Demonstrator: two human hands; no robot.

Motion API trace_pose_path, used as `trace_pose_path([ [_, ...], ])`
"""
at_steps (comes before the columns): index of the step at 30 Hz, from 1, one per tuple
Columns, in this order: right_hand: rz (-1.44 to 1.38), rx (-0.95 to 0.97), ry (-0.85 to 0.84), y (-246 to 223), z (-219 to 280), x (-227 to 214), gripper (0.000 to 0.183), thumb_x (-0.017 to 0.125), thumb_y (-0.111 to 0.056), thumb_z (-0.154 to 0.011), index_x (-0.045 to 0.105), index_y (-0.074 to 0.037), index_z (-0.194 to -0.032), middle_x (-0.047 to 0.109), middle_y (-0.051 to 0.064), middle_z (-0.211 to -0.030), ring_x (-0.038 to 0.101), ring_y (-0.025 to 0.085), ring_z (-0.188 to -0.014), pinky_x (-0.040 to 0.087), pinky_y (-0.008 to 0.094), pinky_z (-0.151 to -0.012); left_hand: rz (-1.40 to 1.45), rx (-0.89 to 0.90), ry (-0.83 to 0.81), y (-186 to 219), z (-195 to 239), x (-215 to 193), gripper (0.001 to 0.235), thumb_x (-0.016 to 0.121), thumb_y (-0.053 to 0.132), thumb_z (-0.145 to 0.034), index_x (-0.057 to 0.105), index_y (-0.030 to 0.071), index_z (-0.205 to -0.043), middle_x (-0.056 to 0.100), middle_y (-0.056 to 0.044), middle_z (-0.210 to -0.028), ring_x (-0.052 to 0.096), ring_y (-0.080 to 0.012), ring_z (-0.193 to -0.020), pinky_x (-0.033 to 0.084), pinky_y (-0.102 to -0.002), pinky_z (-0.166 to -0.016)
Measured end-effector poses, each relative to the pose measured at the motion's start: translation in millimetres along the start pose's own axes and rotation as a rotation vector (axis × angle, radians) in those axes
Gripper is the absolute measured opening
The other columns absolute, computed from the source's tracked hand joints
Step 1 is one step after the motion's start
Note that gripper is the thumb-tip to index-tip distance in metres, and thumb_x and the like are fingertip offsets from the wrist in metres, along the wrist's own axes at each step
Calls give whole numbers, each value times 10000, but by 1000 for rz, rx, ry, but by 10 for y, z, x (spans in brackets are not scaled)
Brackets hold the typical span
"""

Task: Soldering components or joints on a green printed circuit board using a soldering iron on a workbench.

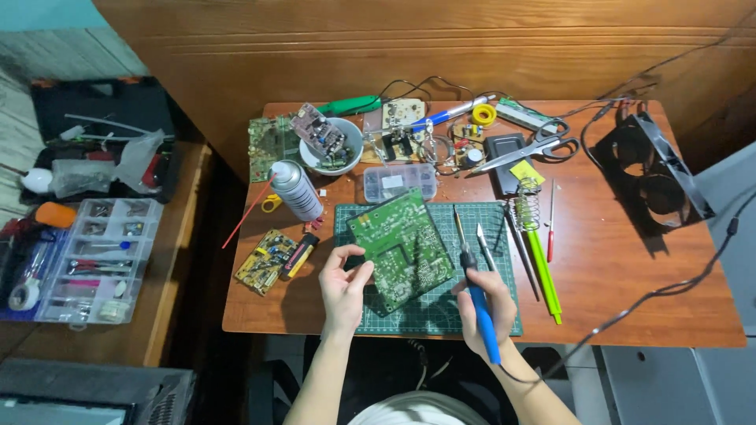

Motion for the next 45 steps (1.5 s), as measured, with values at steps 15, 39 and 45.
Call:
trace_pose_path([
  [15,-17,129,41,109,148,-2,417,527,-346,-967,574,5,-1186,651,129,-800,654,166,-622,572,276,-632,-512,309,-87,349,-1,175,219,508,81,-984,690,116,-1100,608,-161,-1303,558,-266,-1294,477,-334,-892],
  [39,47,-77,46,85,380,-33,239,700,-197,-884,618,-3,-999,686,86,-740,675,135,-561,615,263,-650,-626,151,-370,457,143,331,621,787,119,-808,541,217,-1370,266,-163,-1617,327,-339,-1471,428,-521,-1083],
  [45,47,121,64,102,357,7,292,679,-209,-904,612,-9,-1105,695,126,-875,708,123,-544,604,188,-518,-641,196,-272,360,201,264,838,816,106,-776,368,194,-1479,278,-154,-1616,606,-363,-1214,585,-404,-914],
])
Point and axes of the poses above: each hand's wrist, its own z-axis away from the middle knuckle, its own x-axis out of the palm, y = z × x, the point moved 9 cm from there along -z, towards the middle knuckle
